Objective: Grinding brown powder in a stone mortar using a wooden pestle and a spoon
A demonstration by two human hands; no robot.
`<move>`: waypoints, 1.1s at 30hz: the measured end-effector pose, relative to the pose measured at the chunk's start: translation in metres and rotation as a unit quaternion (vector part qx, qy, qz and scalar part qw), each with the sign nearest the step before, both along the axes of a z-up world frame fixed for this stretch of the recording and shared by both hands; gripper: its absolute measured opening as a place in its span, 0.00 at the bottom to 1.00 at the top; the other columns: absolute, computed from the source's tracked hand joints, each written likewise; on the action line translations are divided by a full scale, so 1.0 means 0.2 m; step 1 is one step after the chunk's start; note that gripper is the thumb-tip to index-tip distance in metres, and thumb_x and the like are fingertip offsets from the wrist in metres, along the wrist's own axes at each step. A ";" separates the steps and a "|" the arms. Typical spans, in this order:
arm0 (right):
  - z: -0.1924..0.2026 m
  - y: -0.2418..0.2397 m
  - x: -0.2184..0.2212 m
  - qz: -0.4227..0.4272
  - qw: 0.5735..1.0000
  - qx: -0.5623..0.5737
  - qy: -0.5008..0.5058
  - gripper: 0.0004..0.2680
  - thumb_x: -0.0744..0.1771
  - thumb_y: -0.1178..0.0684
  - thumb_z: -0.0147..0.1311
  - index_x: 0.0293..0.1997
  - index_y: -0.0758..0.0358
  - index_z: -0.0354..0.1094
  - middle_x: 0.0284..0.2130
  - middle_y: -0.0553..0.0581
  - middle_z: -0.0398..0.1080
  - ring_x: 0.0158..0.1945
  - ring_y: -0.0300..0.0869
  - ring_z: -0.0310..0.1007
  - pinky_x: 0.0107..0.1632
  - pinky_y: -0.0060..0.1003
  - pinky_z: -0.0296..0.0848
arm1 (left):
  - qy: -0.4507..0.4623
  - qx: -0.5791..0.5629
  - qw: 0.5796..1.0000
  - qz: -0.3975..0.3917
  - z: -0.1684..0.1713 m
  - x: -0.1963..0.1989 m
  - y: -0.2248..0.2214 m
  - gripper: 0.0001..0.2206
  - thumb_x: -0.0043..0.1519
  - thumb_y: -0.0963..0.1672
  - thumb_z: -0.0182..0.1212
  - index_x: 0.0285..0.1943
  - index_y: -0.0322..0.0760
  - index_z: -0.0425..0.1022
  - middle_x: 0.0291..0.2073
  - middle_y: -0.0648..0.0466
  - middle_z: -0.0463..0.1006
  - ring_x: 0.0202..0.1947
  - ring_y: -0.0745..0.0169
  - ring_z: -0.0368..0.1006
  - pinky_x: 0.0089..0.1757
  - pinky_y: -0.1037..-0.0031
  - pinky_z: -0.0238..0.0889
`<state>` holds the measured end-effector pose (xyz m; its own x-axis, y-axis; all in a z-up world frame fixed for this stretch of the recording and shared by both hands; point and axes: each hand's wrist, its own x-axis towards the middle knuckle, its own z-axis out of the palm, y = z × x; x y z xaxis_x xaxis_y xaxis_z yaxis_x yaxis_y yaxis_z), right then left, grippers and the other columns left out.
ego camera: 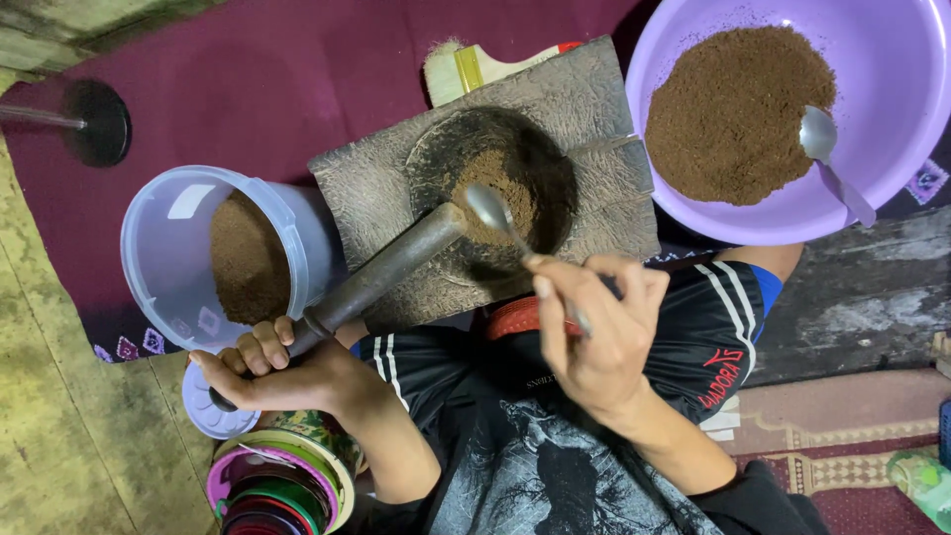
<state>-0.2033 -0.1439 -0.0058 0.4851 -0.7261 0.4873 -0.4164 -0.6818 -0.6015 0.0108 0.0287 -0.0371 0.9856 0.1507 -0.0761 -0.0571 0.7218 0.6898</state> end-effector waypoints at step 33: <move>-0.02 0.10 0.02 0.016 0.999 -0.028 0.001 0.03 0.69 0.56 0.57 0.44 0.54 0.77 0.38 0.45 0.78 0.41 0.48 0.70 0.46 0.44 0.55 | -0.002 -0.012 1.000 -0.011 0.02 0.03 -0.01 0.16 0.66 0.43 0.59 0.27 0.48 0.58 0.16 0.65 0.55 0.15 0.72 0.58 0.27 0.77 0.62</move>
